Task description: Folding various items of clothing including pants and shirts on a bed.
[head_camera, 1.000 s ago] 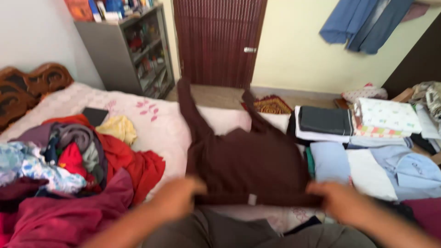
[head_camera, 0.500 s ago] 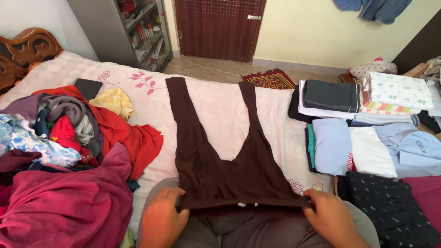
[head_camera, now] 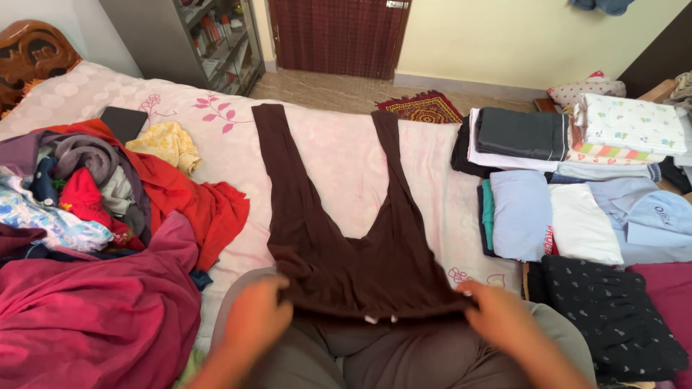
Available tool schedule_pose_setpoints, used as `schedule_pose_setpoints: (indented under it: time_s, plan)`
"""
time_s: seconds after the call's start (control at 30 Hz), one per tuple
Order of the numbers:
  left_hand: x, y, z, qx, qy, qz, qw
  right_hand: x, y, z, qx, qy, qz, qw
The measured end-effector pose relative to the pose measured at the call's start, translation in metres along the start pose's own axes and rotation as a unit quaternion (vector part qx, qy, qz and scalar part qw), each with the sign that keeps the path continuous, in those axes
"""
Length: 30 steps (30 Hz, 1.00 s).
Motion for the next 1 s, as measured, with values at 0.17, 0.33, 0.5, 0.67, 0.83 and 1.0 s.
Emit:
schedule_pose_setpoints:
  time_s: [0.17, 0.33, 0.5, 0.67, 0.83, 1.0]
  plan:
    - [-0.035, -0.23, 0.037, -0.052, -0.21, -0.118, 0.969, -0.057, -0.307, 0.132, 0.349, 0.268, -0.135, 0.888]
    - [0.083, -0.325, 0.225, -0.195, -0.198, 0.232, 0.932, 0.209, -0.285, -0.113, 0.097, 0.084, 0.292, 0.948]
    - [0.06, -0.319, 0.189, -0.28, -0.207, 0.203, 0.915, 0.175, -0.297, -0.105, 0.186, -0.048, 0.34, 0.92]
    - [-0.043, -0.209, -0.009, -0.16, -0.327, -0.21, 0.908, 0.002, -0.195, 0.025, 0.048, 0.144, -0.081, 0.985]
    - [0.042, -0.078, 0.051, -0.095, -0.223, -0.202, 0.949, 0.05, -0.048, -0.04, -0.1, 0.069, -0.179, 0.976]
    - [0.063, -0.006, 0.067, -0.075, -0.159, -0.129, 0.976, 0.061, 0.023, -0.043, -0.108, 0.005, -0.166, 0.98]
Point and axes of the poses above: each hand's wrist, its own y-axis away from the middle knuckle, its own x-axis out of the back of the hand, z = x × y, the point moved 2 cm from there along -y, towards the middle knuckle, and after that the axes turned 10 degrees about z, right-handed, at the moved point
